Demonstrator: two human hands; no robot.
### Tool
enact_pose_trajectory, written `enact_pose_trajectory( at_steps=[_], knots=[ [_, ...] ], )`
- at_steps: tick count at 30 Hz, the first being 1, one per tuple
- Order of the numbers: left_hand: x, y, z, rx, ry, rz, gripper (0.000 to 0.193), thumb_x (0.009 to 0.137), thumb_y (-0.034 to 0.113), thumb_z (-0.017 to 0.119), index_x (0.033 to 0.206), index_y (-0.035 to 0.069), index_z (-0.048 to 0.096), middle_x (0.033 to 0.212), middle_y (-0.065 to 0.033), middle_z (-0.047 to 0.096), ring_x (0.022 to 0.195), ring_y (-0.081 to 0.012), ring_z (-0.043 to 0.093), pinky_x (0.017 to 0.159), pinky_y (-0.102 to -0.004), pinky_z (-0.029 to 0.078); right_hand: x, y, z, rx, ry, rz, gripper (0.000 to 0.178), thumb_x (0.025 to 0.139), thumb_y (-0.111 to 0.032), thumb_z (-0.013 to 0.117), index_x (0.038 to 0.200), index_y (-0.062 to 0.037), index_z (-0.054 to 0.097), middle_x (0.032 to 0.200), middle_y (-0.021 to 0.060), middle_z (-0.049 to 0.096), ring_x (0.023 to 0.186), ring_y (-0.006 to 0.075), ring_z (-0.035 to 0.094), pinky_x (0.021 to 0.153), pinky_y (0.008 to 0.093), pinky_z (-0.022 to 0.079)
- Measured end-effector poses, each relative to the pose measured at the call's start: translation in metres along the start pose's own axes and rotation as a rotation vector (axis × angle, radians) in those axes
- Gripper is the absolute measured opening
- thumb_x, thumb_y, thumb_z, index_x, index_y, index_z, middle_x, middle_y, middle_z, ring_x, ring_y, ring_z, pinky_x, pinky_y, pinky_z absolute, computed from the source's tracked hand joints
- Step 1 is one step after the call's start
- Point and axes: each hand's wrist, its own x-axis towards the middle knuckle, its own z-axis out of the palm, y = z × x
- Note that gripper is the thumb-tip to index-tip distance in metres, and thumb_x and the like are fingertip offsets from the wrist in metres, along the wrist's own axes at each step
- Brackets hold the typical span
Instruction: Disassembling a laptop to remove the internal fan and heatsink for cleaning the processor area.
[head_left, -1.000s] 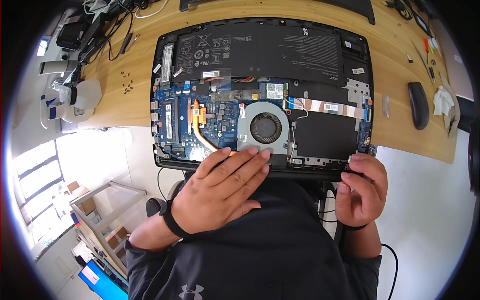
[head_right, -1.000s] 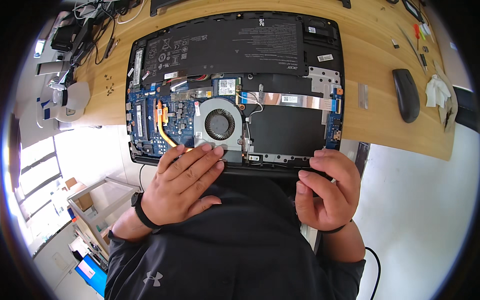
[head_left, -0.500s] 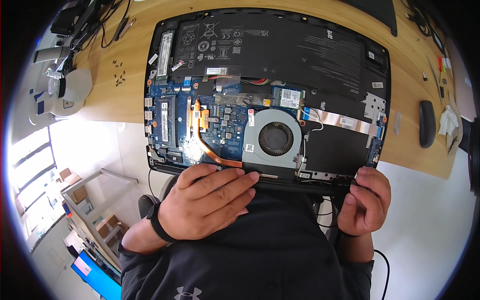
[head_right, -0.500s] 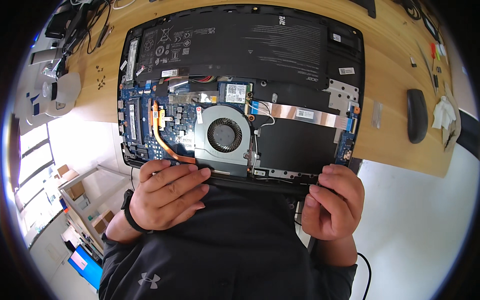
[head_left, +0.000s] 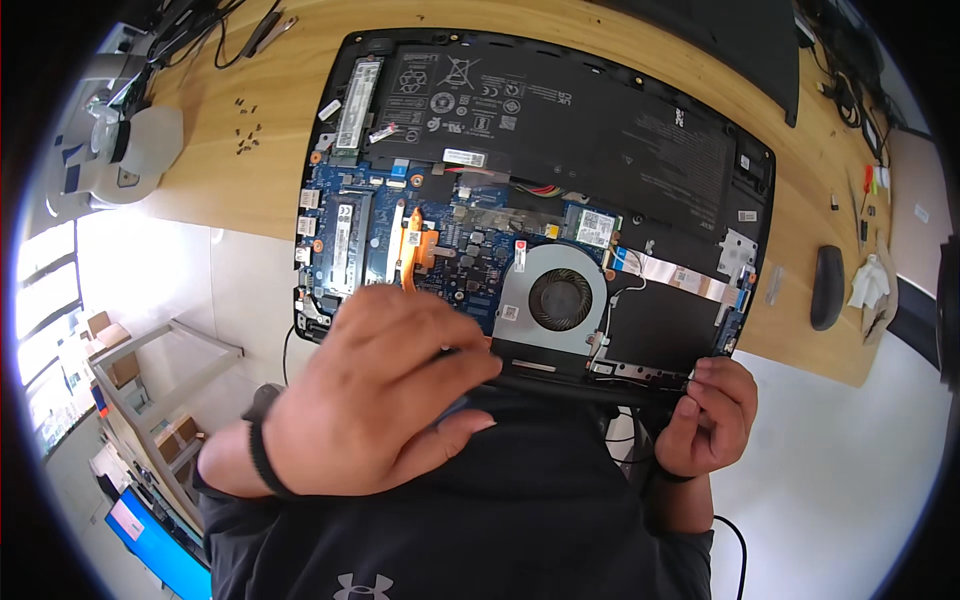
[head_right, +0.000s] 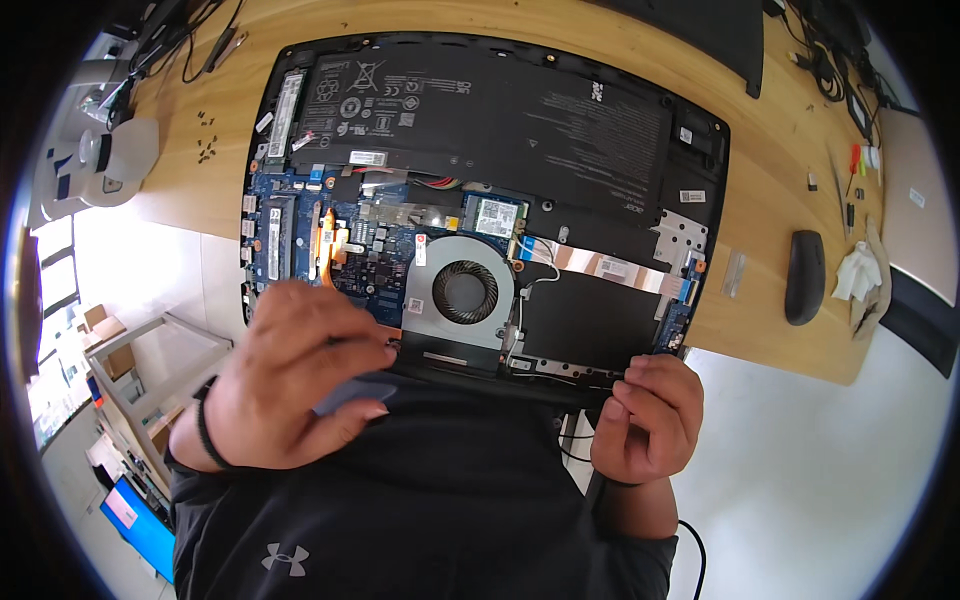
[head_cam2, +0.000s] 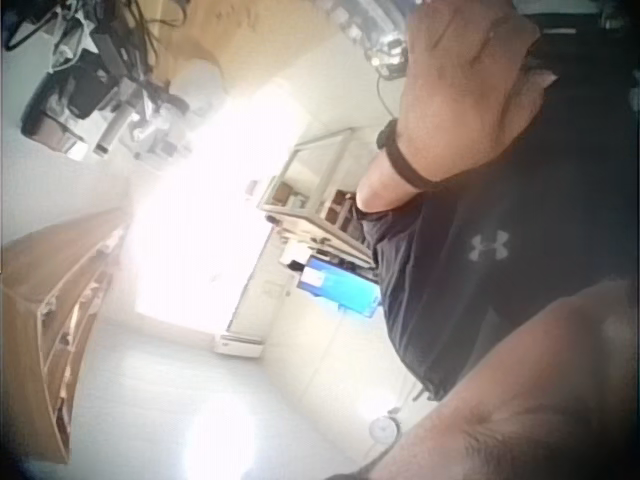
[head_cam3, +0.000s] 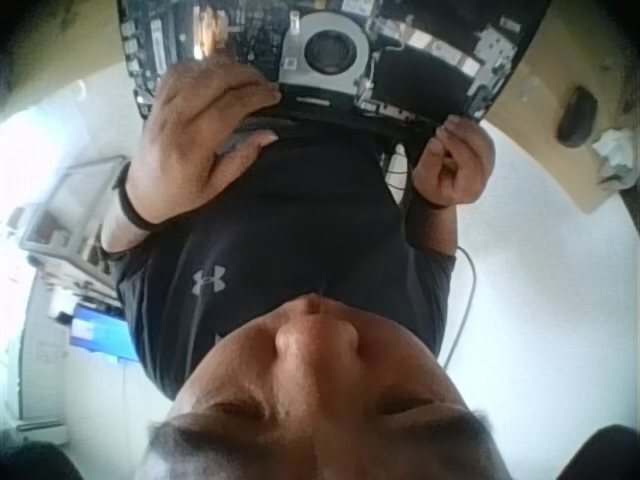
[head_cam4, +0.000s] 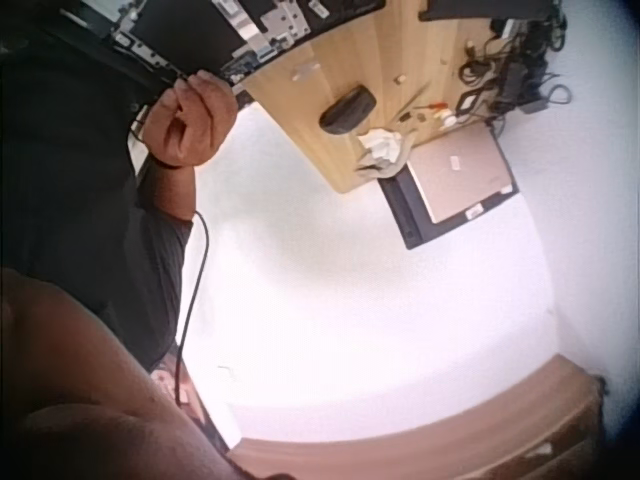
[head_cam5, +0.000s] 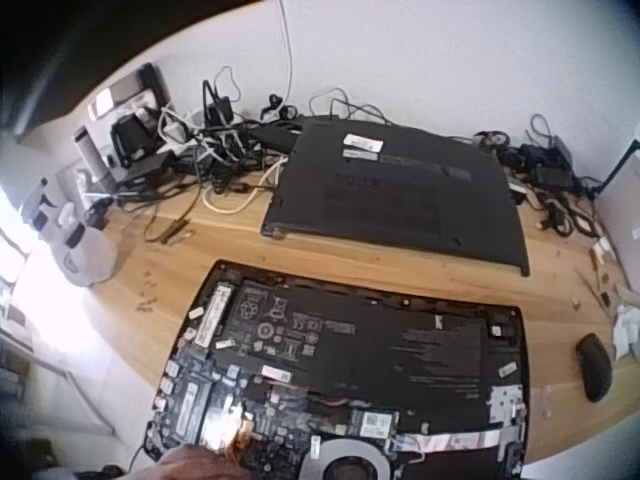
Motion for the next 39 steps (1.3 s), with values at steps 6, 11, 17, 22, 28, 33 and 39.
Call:
enact_pose_trajectory(
  at_steps=[6, 11, 17, 22, 28, 33, 39],
  knots=[
    [0.044, -0.002, -0.027, 0.325, 0.035, 0.027, 0.029, 0.078, 0.007, 0.078, 0.105, 0.004, 0.067, 0.105, -0.0116, 0.062, 0.100, -0.0339, 0.059, 0.092, -0.0426, 0.046, -0.001, 0.000, -0.002, 0.046, 0.042, 0.031, 0.007, 0.090, -0.004, 0.068, 0.092, 0.0014, 0.065, 0.099, 0.0170, 0.066, 0.091, 0.0315, 0.066, 0.080, 0.0395, 0.057],
    [0.064, -0.025, -0.018, 0.416, -0.069, 0.176, 0.027, 0.078, 0.003, 0.073, 0.104, 0.006, 0.065, 0.103, -0.0082, 0.058, 0.103, -0.0299, 0.056, 0.093, -0.0411, 0.045, 0.001, -0.002, -0.005, 0.135, 0.038, 0.077, 0.010, 0.089, -0.005, 0.070, 0.093, 0.0028, 0.066, 0.096, 0.0183, 0.067, 0.089, 0.0315, 0.067, 0.080, 0.0397, 0.058],
    [0.077, -0.036, -0.016, 0.459, -0.115, 0.310, 0.026, 0.075, 0.007, 0.072, 0.101, 0.008, 0.066, 0.098, -0.0062, 0.056, 0.099, -0.0271, 0.056, 0.091, -0.0391, 0.046, 0.003, 0.000, -0.007, 0.170, 0.036, 0.070, 0.009, 0.087, -0.002, 0.070, 0.094, 0.0026, 0.066, 0.096, 0.0173, 0.067, 0.088, 0.0302, 0.067, 0.080, 0.0384, 0.057],
    [0.088, -0.036, -0.024, 0.483, -0.184, 0.358, 0.020, 0.074, 0.009, 0.072, 0.094, 0.008, 0.067, 0.095, -0.0035, 0.057, 0.096, -0.0253, 0.057, 0.087, -0.0375, 0.047, 0.002, 0.003, -0.009, 0.208, 0.034, 0.084, 0.009, 0.087, -0.001, 0.070, 0.094, 0.0024, 0.067, 0.096, 0.0171, 0.067, 0.088, 0.0301, 0.067, 0.079, 0.0381, 0.057],
    [0.095, -0.040, -0.028, 0.475, -0.193, 0.425, 0.013, 0.076, 0.014, 0.071, 0.086, 0.007, 0.068, 0.088, -0.0034, 0.058, 0.090, -0.0254, 0.058, 0.082, -0.0377, 0.047, 0.004, 0.004, -0.011, 0.218, 0.019, 0.082, 0.011, 0.085, 0.000, 0.070, 0.095, 0.0023, 0.067, 0.095, 0.0167, 0.067, 0.087, 0.0304, 0.067, 0.078, 0.0381, 0.057],
    [0.097, -0.041, -0.028, 0.469, -0.160, 0.488, 0.017, 0.072, 0.017, 0.066, 0.086, 0.006, 0.069, 0.087, -0.0040, 0.058, 0.087, -0.0261, 0.058, 0.080, -0.0379, 0.047, 0.003, 0.006, -0.011, 0.232, 0.014, 0.089, 0.011, 0.084, 0.001, 0.070, 0.095, 0.0021, 0.067, 0.095, 0.0168, 0.067, 0.087, 0.0306, 0.067, 0.078, 0.0382, 0.057],
    [0.100, -0.040, -0.030, 0.468, -0.177, 0.505, 0.019, 0.071, 0.018, 0.063, 0.085, 0.006, 0.069, 0.088, -0.0042, 0.059, 0.087, -0.0268, 0.059, 0.080, -0.0388, 0.048, 0.003, 0.007, -0.012, 0.226, 0.006, 0.088, 0.012, 0.084, 0.001, 0.070, 0.095, 0.0012, 0.067, 0.096, 0.0163, 0.067, 0.087, 0.0303, 0.067, 0.078, 0.0378, 0.057]
  ],
)
